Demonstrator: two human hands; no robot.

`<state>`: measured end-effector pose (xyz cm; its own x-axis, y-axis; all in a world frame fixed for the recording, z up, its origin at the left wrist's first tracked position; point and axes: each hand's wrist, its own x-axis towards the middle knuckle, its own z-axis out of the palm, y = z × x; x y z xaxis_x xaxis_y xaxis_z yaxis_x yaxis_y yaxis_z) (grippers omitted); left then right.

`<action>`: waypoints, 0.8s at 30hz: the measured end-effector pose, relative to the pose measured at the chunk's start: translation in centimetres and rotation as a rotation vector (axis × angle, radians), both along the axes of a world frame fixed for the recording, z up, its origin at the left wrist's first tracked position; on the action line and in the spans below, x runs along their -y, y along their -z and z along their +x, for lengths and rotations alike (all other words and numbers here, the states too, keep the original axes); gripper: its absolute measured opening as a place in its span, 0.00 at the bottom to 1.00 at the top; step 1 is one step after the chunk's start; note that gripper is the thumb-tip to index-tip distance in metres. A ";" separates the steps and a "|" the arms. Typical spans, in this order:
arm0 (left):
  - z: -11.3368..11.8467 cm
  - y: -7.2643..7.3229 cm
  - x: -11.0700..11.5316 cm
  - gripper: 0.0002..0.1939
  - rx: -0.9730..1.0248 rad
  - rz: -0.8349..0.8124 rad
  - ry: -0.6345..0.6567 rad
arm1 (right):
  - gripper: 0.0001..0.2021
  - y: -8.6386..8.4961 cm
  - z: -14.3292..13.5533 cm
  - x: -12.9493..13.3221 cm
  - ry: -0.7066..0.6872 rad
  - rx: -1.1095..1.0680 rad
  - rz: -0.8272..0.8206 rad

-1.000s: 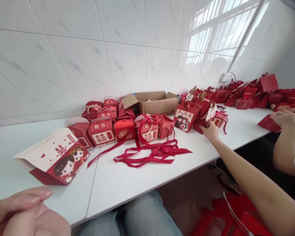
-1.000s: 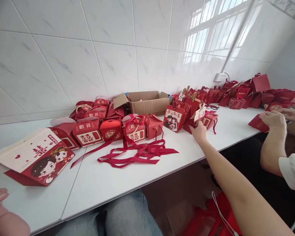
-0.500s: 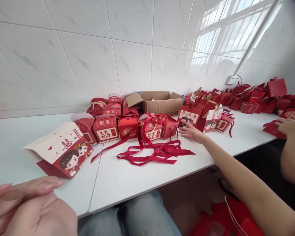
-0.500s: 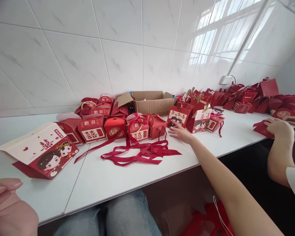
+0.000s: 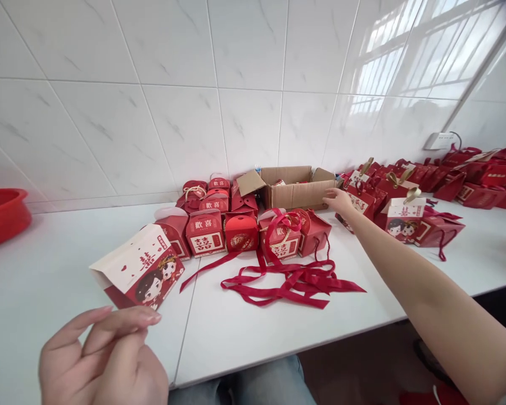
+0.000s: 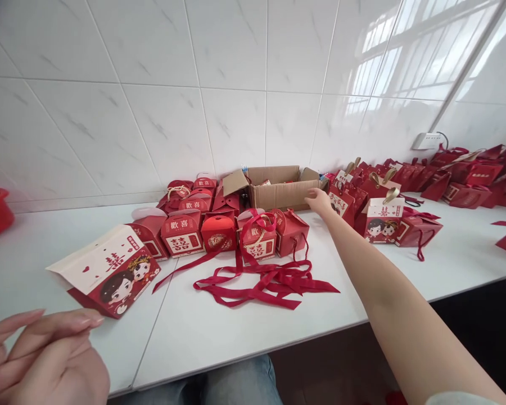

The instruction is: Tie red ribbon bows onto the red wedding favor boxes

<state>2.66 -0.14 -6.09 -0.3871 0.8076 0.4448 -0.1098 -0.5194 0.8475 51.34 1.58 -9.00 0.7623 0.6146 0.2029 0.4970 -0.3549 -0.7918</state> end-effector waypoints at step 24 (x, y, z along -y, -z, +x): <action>1.8 3.6 -3.9 0.05 -0.244 -0.206 0.341 | 0.14 -1.5 -2.3 -2.7 -0.007 0.641 -0.321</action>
<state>4.42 3.73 -9.68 0.0116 0.9515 0.3073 -0.0298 -0.3069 0.9513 49.04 4.25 -7.48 0.5496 0.7235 0.4177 0.8324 -0.5168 -0.2000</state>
